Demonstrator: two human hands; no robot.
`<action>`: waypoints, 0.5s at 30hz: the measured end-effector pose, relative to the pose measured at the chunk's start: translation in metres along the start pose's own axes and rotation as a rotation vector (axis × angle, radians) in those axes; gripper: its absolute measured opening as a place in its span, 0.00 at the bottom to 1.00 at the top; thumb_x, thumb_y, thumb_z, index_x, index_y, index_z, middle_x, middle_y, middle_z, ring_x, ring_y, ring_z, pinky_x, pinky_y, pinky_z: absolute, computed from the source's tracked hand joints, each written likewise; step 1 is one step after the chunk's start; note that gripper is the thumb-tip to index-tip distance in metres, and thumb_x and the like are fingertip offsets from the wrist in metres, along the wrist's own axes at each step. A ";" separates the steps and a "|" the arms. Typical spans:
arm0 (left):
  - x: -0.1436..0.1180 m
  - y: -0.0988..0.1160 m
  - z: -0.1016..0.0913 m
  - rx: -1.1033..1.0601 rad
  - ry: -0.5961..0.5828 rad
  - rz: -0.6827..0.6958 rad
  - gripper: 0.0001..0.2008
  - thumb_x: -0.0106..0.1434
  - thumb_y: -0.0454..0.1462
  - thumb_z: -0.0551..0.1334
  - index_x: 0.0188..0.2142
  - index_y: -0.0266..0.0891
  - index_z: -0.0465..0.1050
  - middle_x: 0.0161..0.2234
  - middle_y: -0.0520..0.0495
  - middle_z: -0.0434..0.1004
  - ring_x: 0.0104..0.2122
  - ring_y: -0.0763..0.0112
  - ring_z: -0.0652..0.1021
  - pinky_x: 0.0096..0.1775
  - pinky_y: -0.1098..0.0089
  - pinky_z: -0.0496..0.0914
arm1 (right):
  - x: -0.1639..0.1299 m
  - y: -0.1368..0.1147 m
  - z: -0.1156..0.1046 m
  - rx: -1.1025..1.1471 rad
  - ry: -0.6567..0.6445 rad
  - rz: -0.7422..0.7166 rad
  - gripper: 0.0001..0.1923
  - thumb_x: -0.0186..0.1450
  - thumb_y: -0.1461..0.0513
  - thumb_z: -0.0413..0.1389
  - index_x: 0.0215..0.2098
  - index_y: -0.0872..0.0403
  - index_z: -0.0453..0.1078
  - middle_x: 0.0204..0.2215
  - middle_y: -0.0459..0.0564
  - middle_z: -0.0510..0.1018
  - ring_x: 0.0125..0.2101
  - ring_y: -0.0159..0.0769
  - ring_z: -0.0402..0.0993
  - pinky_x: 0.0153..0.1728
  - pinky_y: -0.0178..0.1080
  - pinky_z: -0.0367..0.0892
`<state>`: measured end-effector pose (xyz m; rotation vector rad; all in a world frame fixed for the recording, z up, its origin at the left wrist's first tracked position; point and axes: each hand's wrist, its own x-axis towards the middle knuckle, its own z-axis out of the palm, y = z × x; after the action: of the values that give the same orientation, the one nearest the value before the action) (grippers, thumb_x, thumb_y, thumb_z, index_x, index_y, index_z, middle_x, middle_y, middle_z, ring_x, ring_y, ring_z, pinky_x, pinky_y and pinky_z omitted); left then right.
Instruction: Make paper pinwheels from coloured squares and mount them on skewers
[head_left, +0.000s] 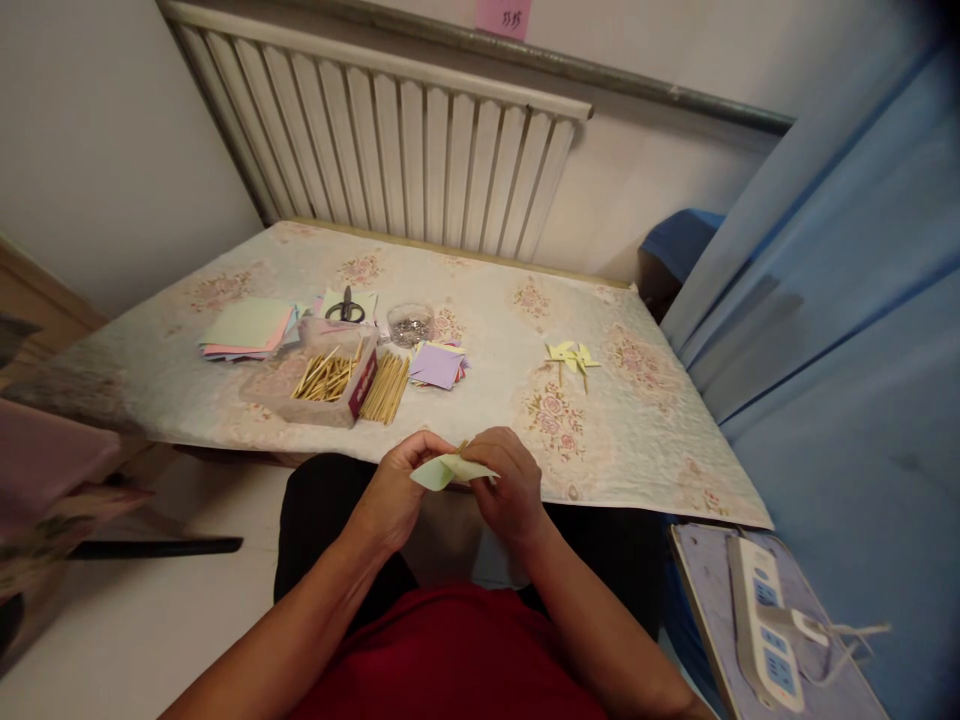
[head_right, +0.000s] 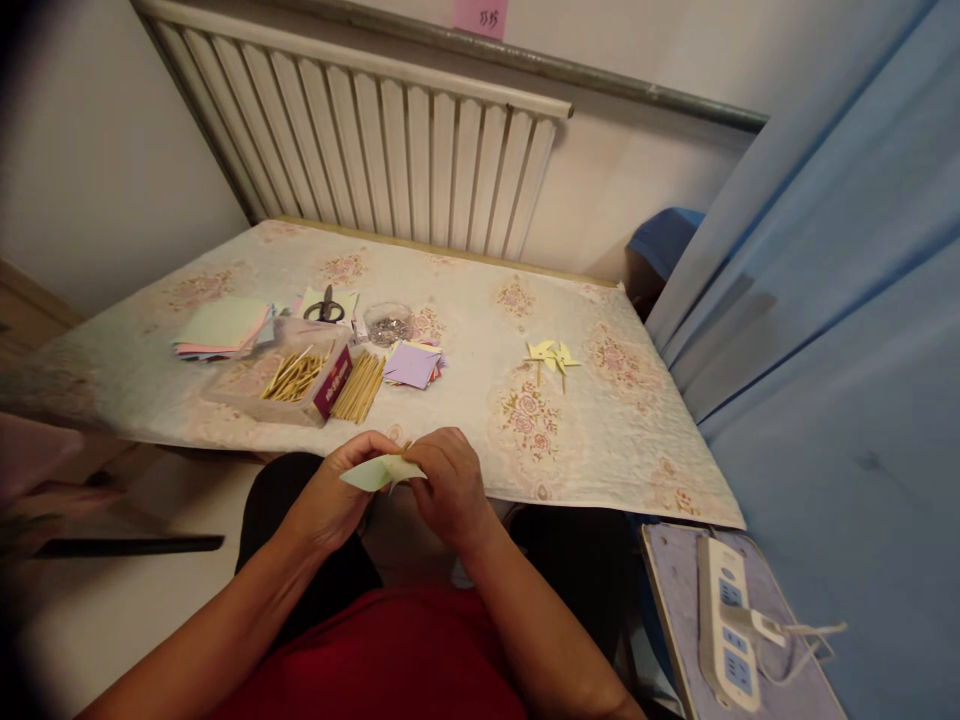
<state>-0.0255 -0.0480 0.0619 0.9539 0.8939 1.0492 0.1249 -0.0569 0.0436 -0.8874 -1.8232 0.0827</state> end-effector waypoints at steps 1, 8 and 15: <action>0.000 0.000 0.000 0.001 -0.001 0.003 0.08 0.48 0.34 0.70 0.29 0.38 0.75 0.24 0.54 0.74 0.24 0.77 0.70 0.30 0.76 0.62 | 0.000 0.000 0.000 0.002 -0.002 0.010 0.08 0.62 0.67 0.51 0.39 0.51 0.67 0.32 0.49 0.76 0.35 0.38 0.72 0.37 0.44 0.67; -0.002 0.001 0.001 0.053 0.018 0.029 0.09 0.49 0.35 0.69 0.31 0.38 0.76 0.28 0.51 0.77 0.27 0.73 0.73 0.32 0.73 0.65 | 0.000 -0.002 0.001 -0.004 0.013 0.026 0.07 0.64 0.66 0.51 0.38 0.50 0.68 0.31 0.49 0.76 0.35 0.38 0.72 0.37 0.43 0.67; -0.003 0.000 0.002 0.086 0.032 0.042 0.06 0.50 0.35 0.68 0.29 0.38 0.75 0.25 0.53 0.75 0.25 0.75 0.70 0.30 0.75 0.63 | -0.001 -0.004 0.001 0.031 0.019 0.061 0.07 0.63 0.66 0.52 0.38 0.50 0.68 0.31 0.49 0.77 0.35 0.38 0.72 0.37 0.43 0.69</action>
<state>-0.0247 -0.0517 0.0626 1.0344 0.9548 1.0715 0.1218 -0.0595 0.0443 -0.9189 -1.7733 0.1409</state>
